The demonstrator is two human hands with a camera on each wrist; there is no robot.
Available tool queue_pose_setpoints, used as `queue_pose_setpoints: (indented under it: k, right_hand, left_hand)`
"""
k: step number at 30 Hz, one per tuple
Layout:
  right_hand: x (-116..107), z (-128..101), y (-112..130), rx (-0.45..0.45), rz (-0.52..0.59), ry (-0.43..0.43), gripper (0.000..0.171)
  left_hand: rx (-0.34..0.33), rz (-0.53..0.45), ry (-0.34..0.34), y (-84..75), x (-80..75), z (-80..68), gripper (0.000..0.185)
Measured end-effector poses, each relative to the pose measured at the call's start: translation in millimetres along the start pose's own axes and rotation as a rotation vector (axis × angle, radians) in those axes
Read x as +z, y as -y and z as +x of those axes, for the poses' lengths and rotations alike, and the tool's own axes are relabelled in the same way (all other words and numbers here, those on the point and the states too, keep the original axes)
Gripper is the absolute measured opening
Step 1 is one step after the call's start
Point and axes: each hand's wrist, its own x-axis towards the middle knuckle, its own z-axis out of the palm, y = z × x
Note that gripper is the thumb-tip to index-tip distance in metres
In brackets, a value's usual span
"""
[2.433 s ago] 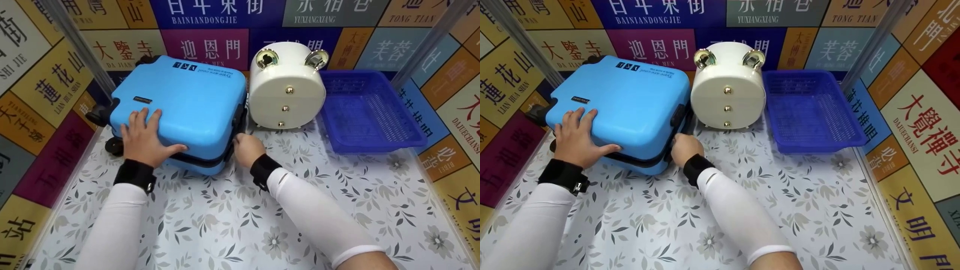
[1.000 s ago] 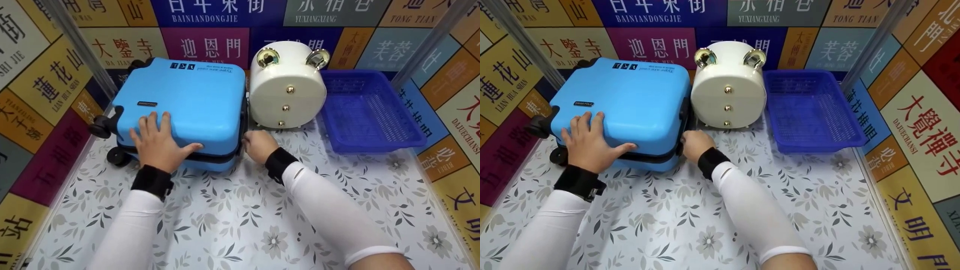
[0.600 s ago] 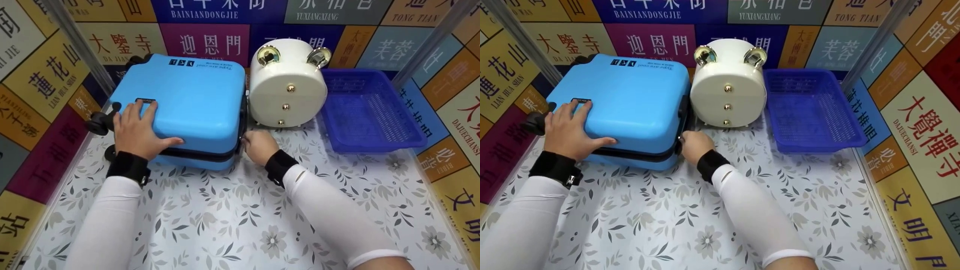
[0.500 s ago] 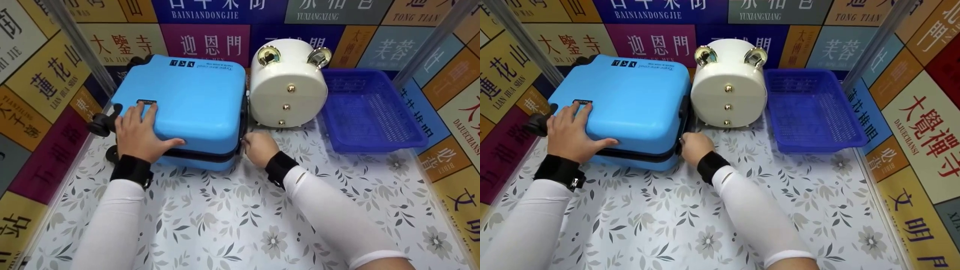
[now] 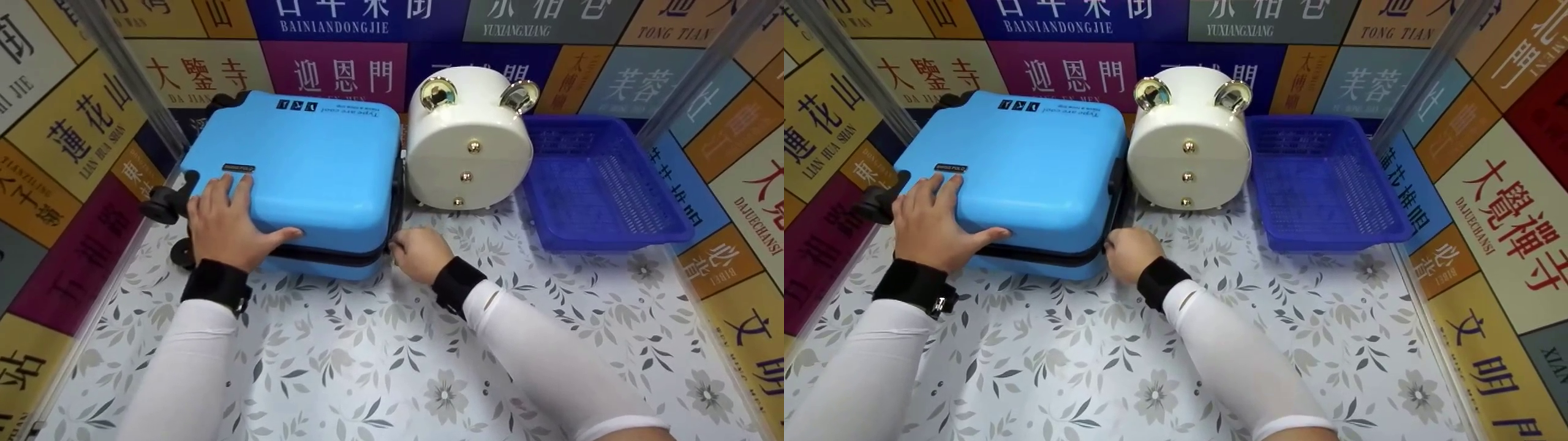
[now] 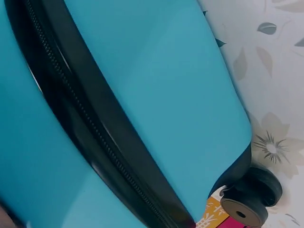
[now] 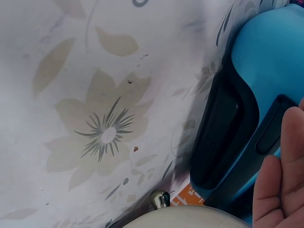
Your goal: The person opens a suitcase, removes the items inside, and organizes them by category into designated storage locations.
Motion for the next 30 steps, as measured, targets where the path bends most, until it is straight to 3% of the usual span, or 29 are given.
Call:
queue_pose_setpoints:
  k: [4, 9, 14, 17, 23, 30]
  right_hand:
    - [1.0, -0.9, 0.0, -0.021, 0.037, -0.028, 0.022]
    - [4.2, -0.6, 1.6, -0.011, 0.052, -0.024, 0.024]
    - [5.5, 0.4, 3.9, 0.011, 0.058, -0.007, 0.022]
    - [5.7, 0.7, 4.2, 0.04, 0.073, -0.001, 0.021]
    - [6.7, -0.3, 2.0, 0.059, 0.052, -0.042, 0.022]
    - [8.3, -5.6, 7.4, 0.038, 0.032, -0.122, 0.024]
  left_hand:
    - [0.006, -0.045, 0.063, 8.5, -13.4, 7.5, 0.127]
    - [-0.084, -0.089, 0.15, 46.2, -29.0, 11.4, 0.13]
    - [-0.115, -0.073, 0.151, 72.9, -33.3, 11.1, 0.133]
    - [-0.108, -0.04, 0.155, 74.0, -33.1, 12.4, 0.135]
    - [-0.164, 0.031, 0.169, 65.0, -29.2, 8.6, 0.14]
    - [-0.228, 0.076, 0.103, 46.8, -22.2, -0.9, 0.141]
